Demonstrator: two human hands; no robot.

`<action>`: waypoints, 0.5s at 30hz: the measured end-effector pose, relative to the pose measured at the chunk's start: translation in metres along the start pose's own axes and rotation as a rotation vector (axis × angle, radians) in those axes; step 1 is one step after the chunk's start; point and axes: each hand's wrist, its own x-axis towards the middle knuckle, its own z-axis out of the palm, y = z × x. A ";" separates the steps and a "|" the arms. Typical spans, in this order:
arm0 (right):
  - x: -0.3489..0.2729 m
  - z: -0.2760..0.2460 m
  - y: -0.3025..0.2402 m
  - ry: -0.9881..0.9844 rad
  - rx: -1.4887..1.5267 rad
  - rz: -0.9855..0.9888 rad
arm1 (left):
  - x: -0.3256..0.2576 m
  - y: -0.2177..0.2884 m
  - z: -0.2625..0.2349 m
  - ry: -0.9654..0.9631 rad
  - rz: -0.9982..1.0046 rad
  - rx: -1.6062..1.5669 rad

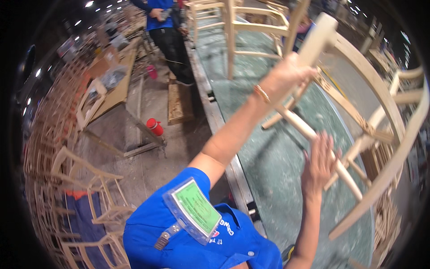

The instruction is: The person sands the wooden frame of a chair using a handheld orbital sander and by hand. They repeatedly reposition the chair on a workbench to access different legs and rails, alternating between machine sanding and manual rubbing to smooth the surfaces.

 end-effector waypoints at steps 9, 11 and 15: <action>0.002 -0.004 -0.022 0.038 0.035 0.033 | -0.009 0.004 0.002 0.051 -0.044 0.205; 0.013 0.011 -0.031 0.057 0.018 0.010 | -0.005 0.005 -0.001 0.014 -0.068 0.166; -0.030 0.010 0.006 0.060 -0.133 0.039 | -0.005 0.010 0.004 0.014 -0.085 0.143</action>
